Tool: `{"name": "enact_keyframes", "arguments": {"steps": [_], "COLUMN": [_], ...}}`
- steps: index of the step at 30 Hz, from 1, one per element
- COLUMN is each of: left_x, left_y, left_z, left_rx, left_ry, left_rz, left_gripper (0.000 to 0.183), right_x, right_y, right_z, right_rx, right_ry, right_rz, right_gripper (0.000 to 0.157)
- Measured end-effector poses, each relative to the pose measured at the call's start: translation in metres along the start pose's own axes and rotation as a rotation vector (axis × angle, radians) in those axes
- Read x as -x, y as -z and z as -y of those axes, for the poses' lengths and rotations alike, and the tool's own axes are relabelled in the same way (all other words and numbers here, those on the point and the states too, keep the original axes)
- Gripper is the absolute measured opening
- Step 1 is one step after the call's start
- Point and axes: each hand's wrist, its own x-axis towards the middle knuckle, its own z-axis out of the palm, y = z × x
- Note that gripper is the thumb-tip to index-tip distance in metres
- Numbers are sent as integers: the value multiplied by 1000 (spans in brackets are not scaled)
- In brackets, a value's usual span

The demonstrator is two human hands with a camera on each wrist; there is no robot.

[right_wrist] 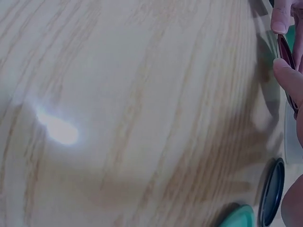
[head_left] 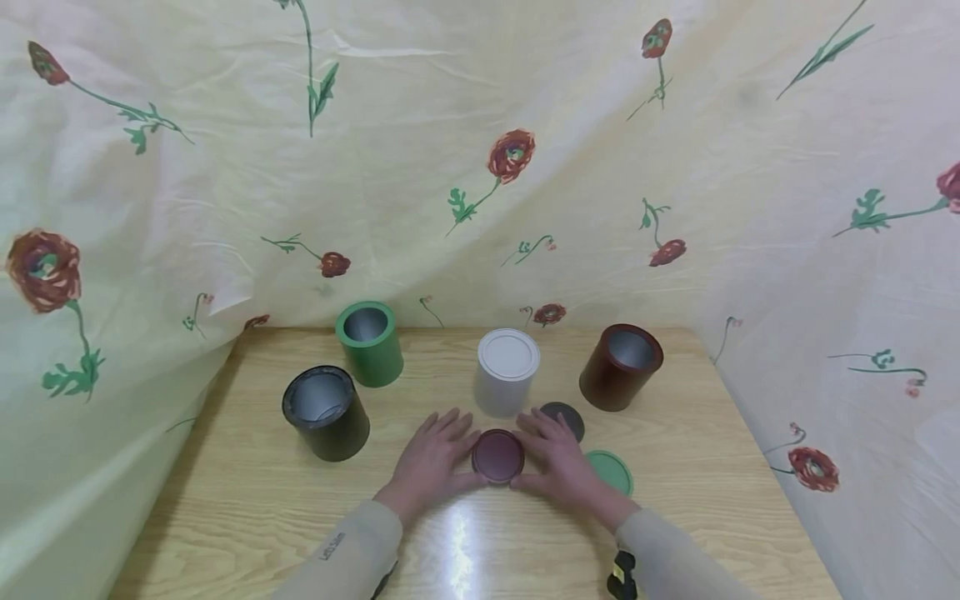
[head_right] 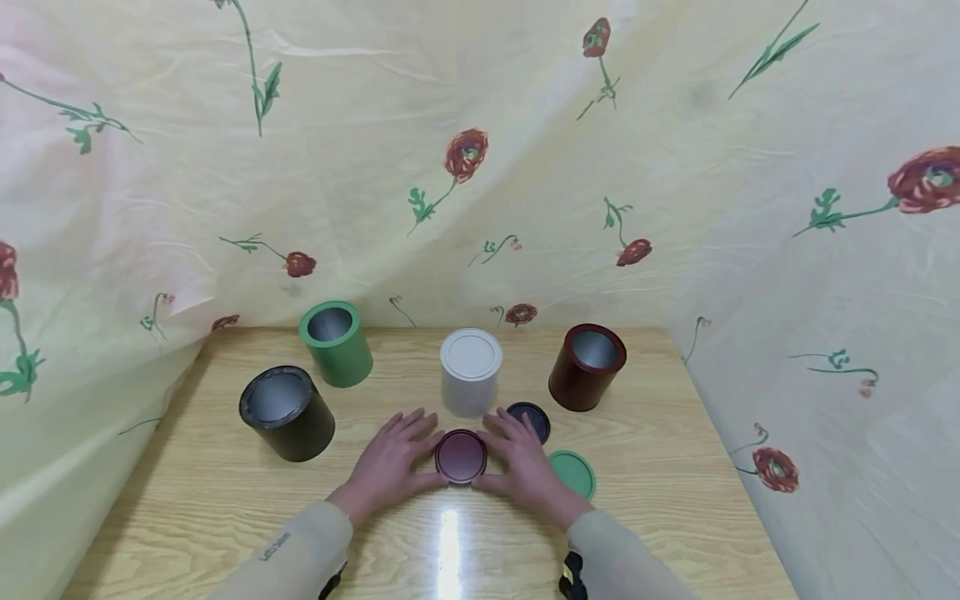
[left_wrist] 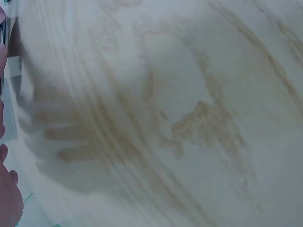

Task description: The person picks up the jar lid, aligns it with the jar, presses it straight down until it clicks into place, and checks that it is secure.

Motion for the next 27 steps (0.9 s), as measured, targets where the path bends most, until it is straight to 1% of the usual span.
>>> {"name": "enact_keyframes", "arguments": {"steps": [5,10,13,18,22,27], "left_x": [-3,-7,-10,-14,-16,-20], "left_y": [8,17,26,44,57,71], "left_z": [4,7,7,5,4,3], "left_rx": [-27,-93,-119,-148,-142,-171], "left_ry": [-20,-71,-90,-99,-101,-125], "left_rz": [-33,-79,-80,-73,-77,-94], "left_gripper": [76,75,74,75,75,73], "right_x": [-7,-13,-16,-18,-21,-26], "right_y": [4,12,18,28,36,48], "right_z": [3,8,13,17,20,26], "right_rx": [20,35,19,-18,-28,-41], "right_ry": [40,69,71,52,43,63], "right_rz": [-68,-115,-139,-148,-147,-164], "right_gripper": [75,75,74,71,70,70]}}
